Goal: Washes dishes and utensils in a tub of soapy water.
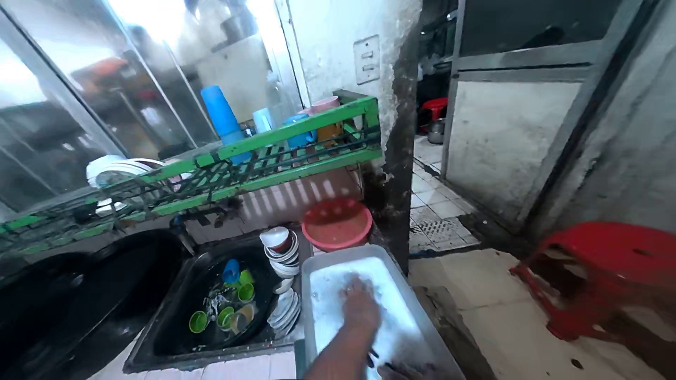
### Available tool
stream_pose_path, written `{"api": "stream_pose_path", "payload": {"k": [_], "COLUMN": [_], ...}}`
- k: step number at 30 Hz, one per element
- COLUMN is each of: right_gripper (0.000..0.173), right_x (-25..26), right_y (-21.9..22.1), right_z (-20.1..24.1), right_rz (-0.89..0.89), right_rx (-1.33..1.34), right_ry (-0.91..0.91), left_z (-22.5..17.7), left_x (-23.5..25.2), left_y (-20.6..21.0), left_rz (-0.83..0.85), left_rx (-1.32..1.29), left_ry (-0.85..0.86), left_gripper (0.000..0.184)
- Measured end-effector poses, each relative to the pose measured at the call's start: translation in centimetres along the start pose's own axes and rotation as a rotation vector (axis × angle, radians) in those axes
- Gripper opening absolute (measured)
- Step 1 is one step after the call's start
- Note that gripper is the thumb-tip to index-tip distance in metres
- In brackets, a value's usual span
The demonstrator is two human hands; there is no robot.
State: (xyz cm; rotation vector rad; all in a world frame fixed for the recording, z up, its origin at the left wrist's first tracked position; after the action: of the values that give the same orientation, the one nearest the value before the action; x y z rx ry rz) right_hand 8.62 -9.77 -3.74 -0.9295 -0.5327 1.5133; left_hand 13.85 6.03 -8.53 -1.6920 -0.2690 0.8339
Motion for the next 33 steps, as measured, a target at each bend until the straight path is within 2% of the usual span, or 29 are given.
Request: {"api": "stream_pose_path", "payload": {"k": [3, 5, 8, 11, 13, 16, 18, 22, 24, 29, 33], "right_gripper": [0.068, 0.065, 0.065, 0.064, 0.065, 0.067, 0.067, 0.062, 0.061, 0.065, 0.059], "right_x": [-0.3, -0.3, 0.0, 0.0, 0.2, 0.3, 0.2, 0.4, 0.6, 0.9, 0.8], "right_y": [-0.2, -0.2, 0.0, 0.2, 0.1, 0.2, 0.1, 0.3, 0.6, 1.0, 1.0], "right_z": [0.1, 0.1, -0.1, 0.0, 0.0, 0.1, 0.1, 0.0, 0.0, -0.3, -0.3], "right_rz": [-0.012, -0.005, 0.012, 0.027, 0.029, 0.051, 0.043, 0.066, 0.095, 0.151, 0.094], "right_rx": [0.026, 0.022, 0.023, 0.018, 0.023, 0.031, 0.044, 0.035, 0.024, 0.03, 0.075], "right_ry": [-0.002, 0.011, 0.02, 0.014, 0.021, 0.036, 0.04, 0.071, 0.08, 0.112, 0.056], "left_z": [2.3, 2.3, 0.1, -0.2, 0.9, 2.6, 2.2, -1.0, -1.8, 0.6, 0.1], "left_x": [0.3, 0.2, -0.6, -0.7, -0.9, -1.5, -1.8, -2.2, -1.7, 1.4, 1.8], "left_y": [0.4, 1.0, 1.3, 1.2, 1.2, 1.9, 1.9, 2.0, 1.9, 0.8, 0.3], "left_rz": [0.019, 0.077, 0.038, -0.056, -0.063, 0.042, 0.074, 0.116, 0.106, 0.022, 0.053], "left_rx": [0.022, 0.049, 0.124, 0.104, 0.067, 0.03, 0.061, 0.225, 0.259, 0.056, -0.372], "left_ry": [-0.138, -0.196, -0.08, 0.024, -0.061, -0.227, -0.202, -0.047, 0.006, -0.076, 0.018], "left_gripper": [0.069, 0.067, 0.057, 0.067, 0.075, 0.079, 0.069, 0.051, 0.048, 0.067, 0.082]}}
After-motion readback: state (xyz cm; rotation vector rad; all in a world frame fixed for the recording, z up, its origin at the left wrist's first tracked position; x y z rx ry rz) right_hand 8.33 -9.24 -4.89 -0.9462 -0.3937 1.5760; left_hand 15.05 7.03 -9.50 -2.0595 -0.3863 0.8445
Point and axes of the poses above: each hand's wrist, its own x-axis towards the middle knuckle, its own y-axis out of the palm, z = x × y, the point moved 9 cm from there along x, towards the middle knuckle, and after that the axes turned 8 degrees about x, right-handed, at the moved point
